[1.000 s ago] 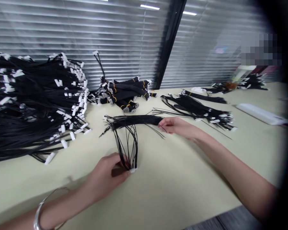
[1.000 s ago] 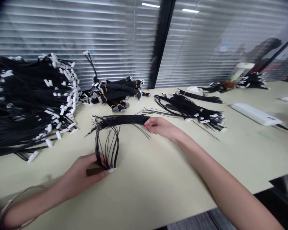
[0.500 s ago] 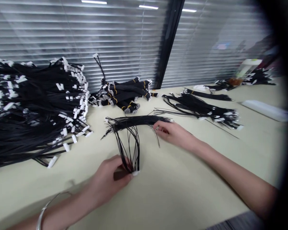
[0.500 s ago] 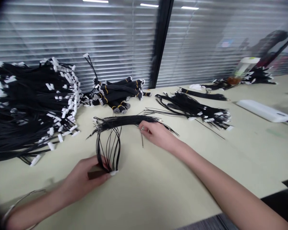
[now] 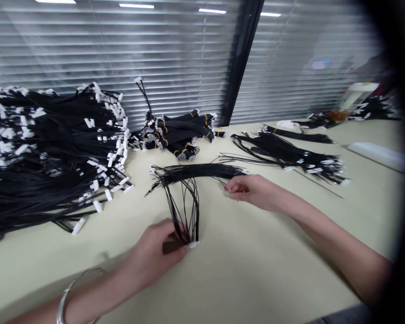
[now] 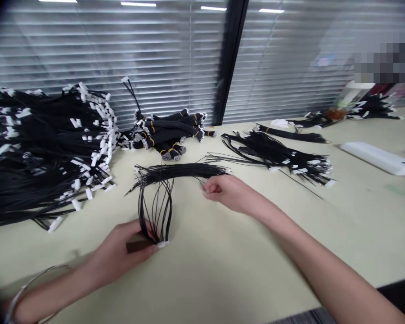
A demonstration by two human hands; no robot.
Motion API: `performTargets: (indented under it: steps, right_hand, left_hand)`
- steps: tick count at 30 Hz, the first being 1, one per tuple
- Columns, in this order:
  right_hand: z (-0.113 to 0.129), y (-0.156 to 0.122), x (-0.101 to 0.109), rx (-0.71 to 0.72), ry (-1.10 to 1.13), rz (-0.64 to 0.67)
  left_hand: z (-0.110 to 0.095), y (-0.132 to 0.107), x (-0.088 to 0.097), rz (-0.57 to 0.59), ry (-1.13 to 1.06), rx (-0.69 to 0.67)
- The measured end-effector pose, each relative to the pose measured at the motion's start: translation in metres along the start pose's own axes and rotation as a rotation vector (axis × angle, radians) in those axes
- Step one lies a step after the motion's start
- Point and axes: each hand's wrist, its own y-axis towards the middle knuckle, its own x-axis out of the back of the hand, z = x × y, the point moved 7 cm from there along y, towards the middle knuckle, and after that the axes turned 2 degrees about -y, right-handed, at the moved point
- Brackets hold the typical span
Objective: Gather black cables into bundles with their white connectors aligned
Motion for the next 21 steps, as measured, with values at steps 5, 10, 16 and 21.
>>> performTargets:
  steps: [5, 10, 16, 21]
  right_hand:
    - [0.056, -0.011, -0.053, 0.120, 0.688, 0.195]
    - [0.068, -0.023, -0.084, 0.061, 0.714, 0.053]
    - [0.067, -0.025, -0.079, 0.048, 0.637, 0.042]
    - [0.066, -0.025, -0.081, 0.020, 0.601, 0.060]
  left_hand:
    - [-0.001, 0.001, -0.001, 0.006, 0.015, -0.003]
    - [0.000, -0.001, 0.000, -0.002, -0.003, -0.028]
    - [0.001, -0.002, 0.001, -0.004, 0.020, -0.033]
    - [0.001, -0.002, 0.000, -0.001, 0.020, -0.035]
